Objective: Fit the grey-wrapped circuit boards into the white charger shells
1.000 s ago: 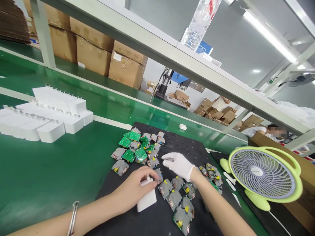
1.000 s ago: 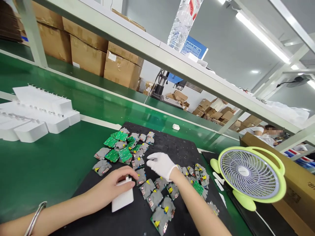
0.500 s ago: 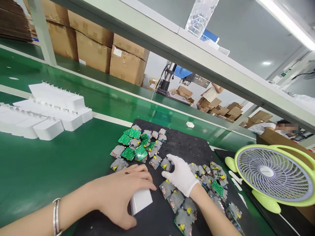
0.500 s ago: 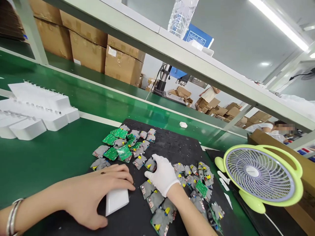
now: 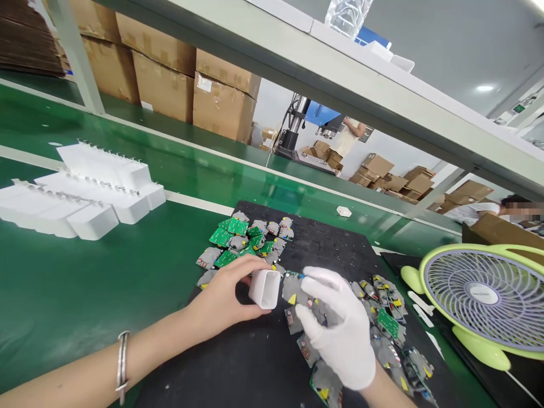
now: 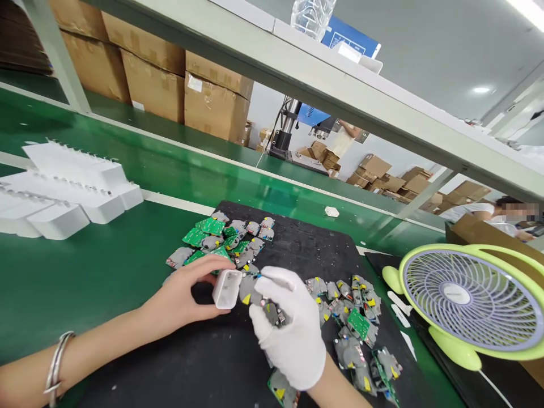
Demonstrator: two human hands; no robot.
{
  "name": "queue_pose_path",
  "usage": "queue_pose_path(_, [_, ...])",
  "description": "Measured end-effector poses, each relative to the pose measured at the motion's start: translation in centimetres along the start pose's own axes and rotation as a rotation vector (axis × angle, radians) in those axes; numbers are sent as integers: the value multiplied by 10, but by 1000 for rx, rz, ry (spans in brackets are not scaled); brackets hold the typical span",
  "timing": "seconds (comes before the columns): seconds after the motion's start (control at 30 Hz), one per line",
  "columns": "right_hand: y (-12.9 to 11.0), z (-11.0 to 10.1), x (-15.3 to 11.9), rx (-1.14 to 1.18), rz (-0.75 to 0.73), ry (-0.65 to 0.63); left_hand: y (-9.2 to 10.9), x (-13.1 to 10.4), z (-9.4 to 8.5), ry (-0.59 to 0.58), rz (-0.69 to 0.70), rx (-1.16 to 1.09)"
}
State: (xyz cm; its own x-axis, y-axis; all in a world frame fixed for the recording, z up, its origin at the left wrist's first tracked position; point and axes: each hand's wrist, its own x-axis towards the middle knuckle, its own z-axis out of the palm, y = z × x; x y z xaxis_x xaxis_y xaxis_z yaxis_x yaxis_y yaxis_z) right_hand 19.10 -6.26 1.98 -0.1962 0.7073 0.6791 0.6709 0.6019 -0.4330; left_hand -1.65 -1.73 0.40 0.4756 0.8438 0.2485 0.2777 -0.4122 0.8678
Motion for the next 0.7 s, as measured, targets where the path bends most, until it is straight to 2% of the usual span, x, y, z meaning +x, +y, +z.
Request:
queue_pose_path(0.1, [-6, 4, -4, -42, -135, -18, -2, -2, 0, 43, 70, 62])
queue_pose_path(0.27, [-5, 10, -5, -77, -255, -73, -9, -6, 3, 87, 262, 204])
queue_pose_path(0.37, [-4, 11, -7, -96, -299, -94, -11, -7, 3, 93, 228, 217])
queue_pose_path(0.57, [-2, 13, -8, -109, -291, -134, -12, -5, 4, 46, 152, 189])
queue_pose_path(0.7, [-2, 15, -4, -125, -298, -128, -15, -5, 6, 83, 133, 169])
